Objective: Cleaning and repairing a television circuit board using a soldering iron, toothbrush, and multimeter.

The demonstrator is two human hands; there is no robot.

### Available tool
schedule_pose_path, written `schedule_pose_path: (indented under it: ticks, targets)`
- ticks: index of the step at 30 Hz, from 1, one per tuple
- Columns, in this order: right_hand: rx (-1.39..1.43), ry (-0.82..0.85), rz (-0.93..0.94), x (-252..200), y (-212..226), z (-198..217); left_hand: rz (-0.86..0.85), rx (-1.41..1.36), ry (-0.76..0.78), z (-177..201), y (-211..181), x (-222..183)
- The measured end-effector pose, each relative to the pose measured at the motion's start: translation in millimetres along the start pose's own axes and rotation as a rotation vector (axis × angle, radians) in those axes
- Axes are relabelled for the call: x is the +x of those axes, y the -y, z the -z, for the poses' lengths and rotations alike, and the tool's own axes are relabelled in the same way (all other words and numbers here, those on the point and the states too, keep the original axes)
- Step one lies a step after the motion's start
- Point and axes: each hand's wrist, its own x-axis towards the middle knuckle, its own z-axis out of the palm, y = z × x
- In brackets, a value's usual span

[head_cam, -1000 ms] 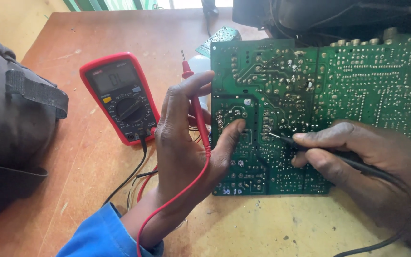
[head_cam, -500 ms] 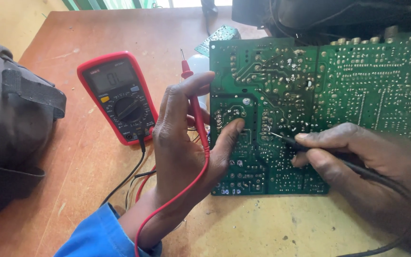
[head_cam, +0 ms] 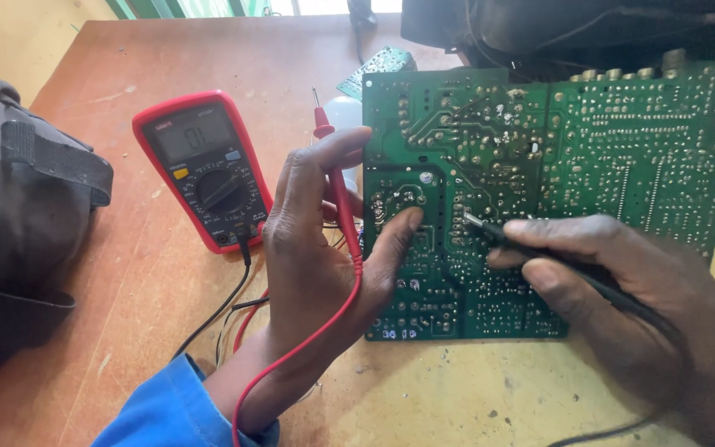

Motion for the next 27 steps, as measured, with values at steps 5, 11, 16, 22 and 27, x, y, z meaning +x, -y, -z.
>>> schedule_pose_path:
  ticks: [5, 11, 16, 22, 27]
  targets:
    - [0.071, -0.044, -0.188, 2, 4, 3, -0.009, 0.000, -0.006, 0, 0, 0]
    - [-0.064, 0.049, -0.186, 4, -7, 9, 0.004, 0.007, -0.004, 0, 1, -1]
    - [-0.032, 0.060, -0.077, 4, -12, 9, 0.012, 0.000, 0.000, 0, -1, 0]
    - [-0.053, 0.106, -0.170, 5, -12, 13, 0.005, -0.004, 0.003, 0, -1, 0]
    - [-0.112, 0.124, -0.168, 2, -9, 18, 0.001, 0.004, 0.004, 0, 0, 0]
